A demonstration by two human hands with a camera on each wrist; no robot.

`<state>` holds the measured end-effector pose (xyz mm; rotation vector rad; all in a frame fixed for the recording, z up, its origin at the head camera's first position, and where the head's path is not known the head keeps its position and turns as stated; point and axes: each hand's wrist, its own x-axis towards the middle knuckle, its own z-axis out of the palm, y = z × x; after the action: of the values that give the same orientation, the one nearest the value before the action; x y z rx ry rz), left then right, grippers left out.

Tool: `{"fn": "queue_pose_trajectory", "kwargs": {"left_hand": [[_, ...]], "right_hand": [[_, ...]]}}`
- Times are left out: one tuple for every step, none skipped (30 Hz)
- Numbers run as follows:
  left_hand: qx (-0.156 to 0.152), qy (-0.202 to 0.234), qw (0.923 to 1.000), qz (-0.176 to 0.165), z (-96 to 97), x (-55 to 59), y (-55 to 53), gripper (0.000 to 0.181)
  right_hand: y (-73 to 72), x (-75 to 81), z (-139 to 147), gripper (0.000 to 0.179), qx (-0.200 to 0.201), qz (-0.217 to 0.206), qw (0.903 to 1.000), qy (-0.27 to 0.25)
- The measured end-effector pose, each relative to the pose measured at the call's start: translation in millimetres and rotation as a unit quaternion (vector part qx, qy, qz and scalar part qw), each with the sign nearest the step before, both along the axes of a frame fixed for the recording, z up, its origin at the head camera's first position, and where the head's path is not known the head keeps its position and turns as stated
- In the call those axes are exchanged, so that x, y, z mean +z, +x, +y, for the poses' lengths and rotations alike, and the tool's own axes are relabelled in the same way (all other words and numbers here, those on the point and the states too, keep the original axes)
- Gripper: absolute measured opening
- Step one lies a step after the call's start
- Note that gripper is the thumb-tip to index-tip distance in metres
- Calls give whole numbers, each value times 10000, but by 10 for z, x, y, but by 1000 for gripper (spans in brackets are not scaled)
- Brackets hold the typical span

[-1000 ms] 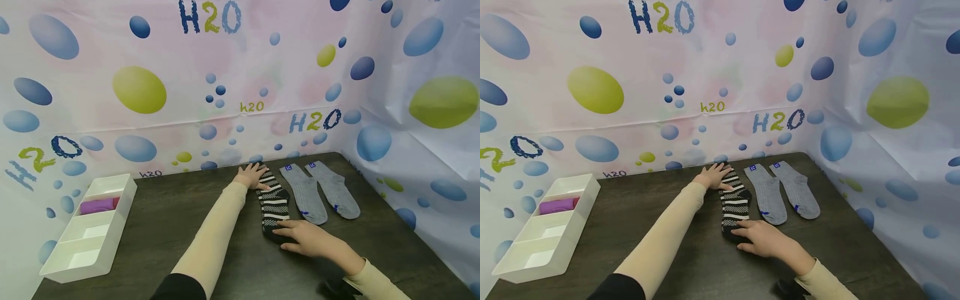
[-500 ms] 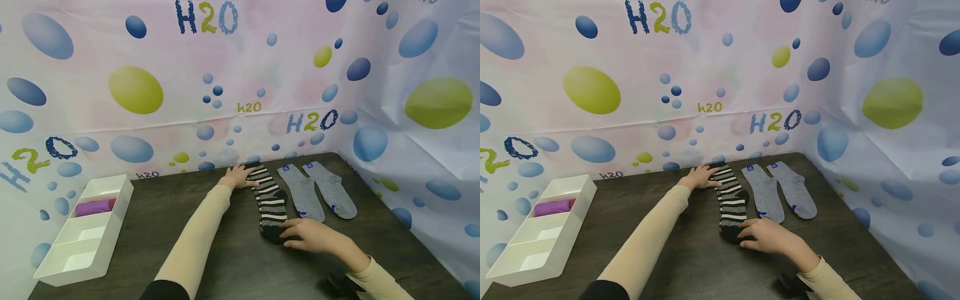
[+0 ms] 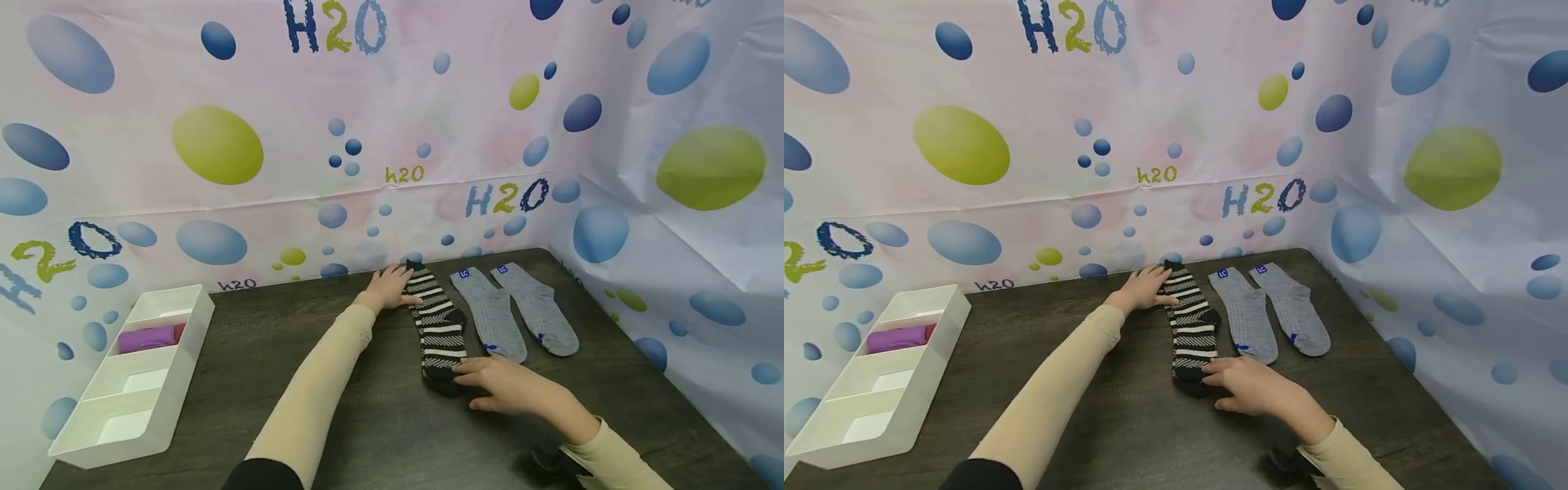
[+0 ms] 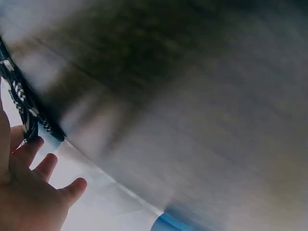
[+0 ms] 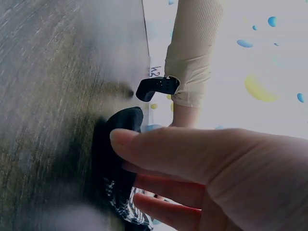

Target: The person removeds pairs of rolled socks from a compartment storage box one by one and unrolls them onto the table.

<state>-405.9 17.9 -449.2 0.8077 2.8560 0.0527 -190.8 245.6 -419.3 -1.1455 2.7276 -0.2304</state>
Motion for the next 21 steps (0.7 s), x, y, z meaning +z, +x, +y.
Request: {"fn": "queue_pose_trajectory", "kwargs": {"left_hand": [[-26,-25,10000,73,2,0,-2,88],[-40,-21,9999,133,4,3,0,88],[-61,-27,9998,186,8,8,3,89],[-85,-43,9996,249,11,15,8,90],[-111,-46,9995,308,13,24,14,91],[-138,-42,9993,354,14,38,23,92],[-168,-57,9990,408,14,55,31,93],[-191,-60,9987,465,12,73,41,94],[-219,-73,9983,528,8,94,53,95],[-249,-83,9978,609,0,115,67,96],[-280,-88,9972,687,-9,135,79,97],[-322,-99,9964,775,-20,153,90,98],[-363,-105,9954,881,-33,169,100,99],[-397,-83,9945,962,-49,184,110,100],[-445,-69,9934,1050,-67,197,120,100],[-490,-62,9923,1137,-84,209,126,101],[-533,-58,9913,1205,-103,220,131,101],[-570,-50,9903,1263,-124,231,137,101],[-598,-30,9896,1304,-147,241,143,101],[-624,-5,9892,1326,-172,250,150,101],[-649,11,9886,1358,-199,259,155,101]], "right_hand": [[-1,6,-2,41,3,21,10000,-33],[-2,11,-3,41,7,52,10000,-76],[-1,20,-6,41,2,64,9999,-124],[2,28,-7,42,-5,83,9998,-184],[7,39,-11,42,-22,100,9997,-243],[13,53,-15,43,-44,117,9995,-291],[19,66,-19,43,-59,129,9993,-333],[25,78,-23,44,-68,155,9992,-365],[32,90,-28,45,-84,168,9990,-396],[43,98,-34,46,-92,194,9989,-426],[55,107,-41,46,-85,239,9986,-462],[67,114,-48,46,-62,288,9983,-501],[79,120,-56,47,-24,342,9979,-546],[92,124,-64,47,23,405,9975,-585],[105,128,-73,47,64,468,9970,-605],[118,133,-83,47,130,552,9963,-640],[131,137,-93,47,185,619,9957,-657],[143,141,-105,48,229,671,9953,-653],[155,142,-120,48,280,723,9948,-654],[164,143,-138,48,325,762,9944,-657],[174,144,-158,47,372,800,9939,-659]]}}
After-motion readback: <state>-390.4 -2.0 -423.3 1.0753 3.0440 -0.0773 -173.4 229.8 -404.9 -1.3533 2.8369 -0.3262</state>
